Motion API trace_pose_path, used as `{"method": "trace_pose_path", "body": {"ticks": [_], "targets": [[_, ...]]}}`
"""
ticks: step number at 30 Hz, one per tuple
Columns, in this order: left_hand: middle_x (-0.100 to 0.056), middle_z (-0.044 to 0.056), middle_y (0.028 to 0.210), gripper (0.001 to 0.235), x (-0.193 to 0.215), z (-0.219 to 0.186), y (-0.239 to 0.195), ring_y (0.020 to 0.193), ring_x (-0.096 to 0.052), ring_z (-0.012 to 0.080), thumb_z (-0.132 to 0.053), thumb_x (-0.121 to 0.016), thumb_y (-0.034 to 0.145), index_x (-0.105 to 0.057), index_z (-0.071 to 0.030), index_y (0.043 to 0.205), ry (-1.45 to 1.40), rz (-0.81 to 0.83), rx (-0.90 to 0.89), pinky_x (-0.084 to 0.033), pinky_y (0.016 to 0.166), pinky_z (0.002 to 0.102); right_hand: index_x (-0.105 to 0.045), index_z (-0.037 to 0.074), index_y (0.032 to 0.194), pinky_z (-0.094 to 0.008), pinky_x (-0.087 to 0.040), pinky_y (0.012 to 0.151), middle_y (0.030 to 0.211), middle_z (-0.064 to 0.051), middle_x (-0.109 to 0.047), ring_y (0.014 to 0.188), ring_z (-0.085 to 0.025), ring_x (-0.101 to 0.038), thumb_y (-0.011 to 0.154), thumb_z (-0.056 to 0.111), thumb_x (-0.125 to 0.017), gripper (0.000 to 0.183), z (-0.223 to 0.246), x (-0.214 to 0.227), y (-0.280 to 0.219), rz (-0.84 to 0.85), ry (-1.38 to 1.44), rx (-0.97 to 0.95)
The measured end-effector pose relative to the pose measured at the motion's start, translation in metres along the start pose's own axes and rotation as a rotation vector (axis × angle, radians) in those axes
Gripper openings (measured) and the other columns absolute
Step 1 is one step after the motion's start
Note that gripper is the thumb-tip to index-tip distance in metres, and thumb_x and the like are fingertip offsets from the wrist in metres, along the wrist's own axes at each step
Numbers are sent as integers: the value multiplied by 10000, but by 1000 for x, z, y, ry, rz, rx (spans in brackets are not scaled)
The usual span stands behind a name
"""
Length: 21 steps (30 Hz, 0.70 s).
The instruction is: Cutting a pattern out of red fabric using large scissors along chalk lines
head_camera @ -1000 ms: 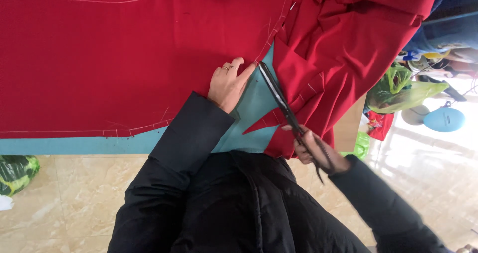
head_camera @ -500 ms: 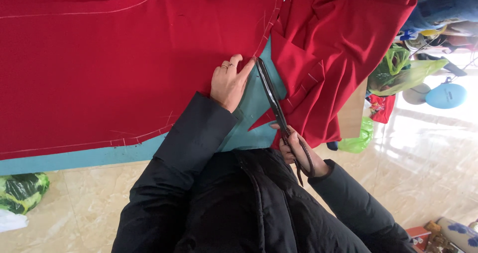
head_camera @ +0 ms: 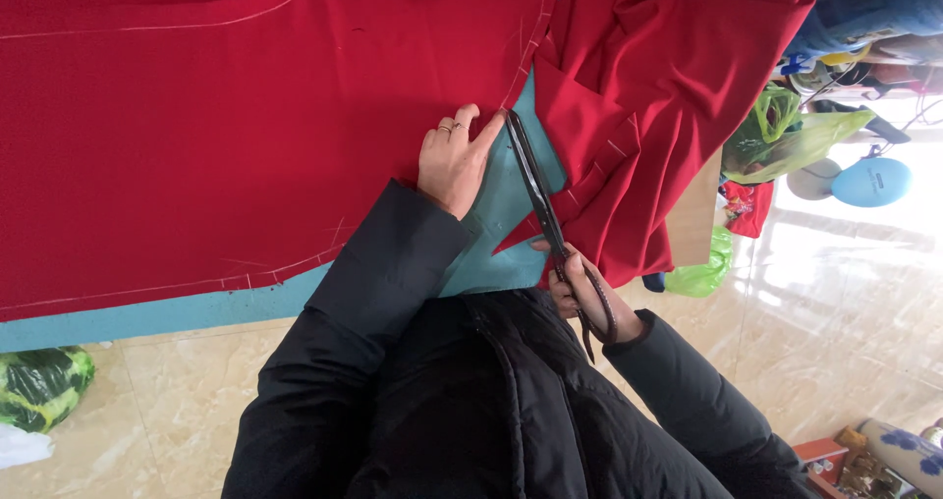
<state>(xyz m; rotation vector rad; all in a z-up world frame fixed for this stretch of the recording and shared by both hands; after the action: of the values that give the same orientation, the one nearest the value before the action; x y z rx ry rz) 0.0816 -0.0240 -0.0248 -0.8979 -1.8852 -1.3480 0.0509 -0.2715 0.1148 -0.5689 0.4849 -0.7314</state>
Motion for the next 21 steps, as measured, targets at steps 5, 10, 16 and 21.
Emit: {"method": "trace_pose_path", "body": {"ticks": [5, 10, 16, 21], "targets": [[-546, 25, 1133, 345, 4, 1, 4, 792, -577, 216, -202, -637, 947, -667, -342, 1261, -22, -18, -8, -454, 610, 354, -473, 18, 1367, -154, -341, 376, 661, 57, -307, 500, -22, -349, 1053, 577, -344, 653, -16, 7, 4, -17, 32, -16], [-549, 19, 1112, 341, 3, 2, 6, 779, -581, 215, -234, -670, 925, -671, -341, 1249, -27, -32, -24, -453, 598, 353, -463, 38, 1386, -144, -313, 365, 659, 69, -273, 487, -13, -316, 1024, 651, -331, 724, -24, 9, 5, -3, 93, -44], [-595, 51, 1092, 230, 0, -5, 1, 746, -588, 218, -205, -631, 946, -724, -304, 1132, 95, -133, -48, -463, 601, 336, -386, 68, 1423, -139, -310, 416, 702, 67, -260, 496, -3, -292, 1005, 724, -237, 792, -37, 32, 0, -34, 159, 12], [-671, 80, 1031, 176, 11, -18, 5, 792, -644, 250, -79, -580, 980, -729, -156, 1033, 285, -93, 8, -498, 577, 313, -367, 40, 1444, -141, -286, 434, 724, 75, -236, 512, -2, -277, 1024, 688, -188, 793, -38, 27, -8, -45, 188, 29]]}}
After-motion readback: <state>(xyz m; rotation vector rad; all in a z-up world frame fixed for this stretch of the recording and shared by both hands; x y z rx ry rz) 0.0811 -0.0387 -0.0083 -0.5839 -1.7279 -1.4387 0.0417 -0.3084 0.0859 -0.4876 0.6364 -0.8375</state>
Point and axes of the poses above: each hand's wrist, its own y-axis towards the middle knuckle, its own x-axis out of the back of the hand, z = x × y, the point moved 1 cm from there along y, towards the middle knuckle
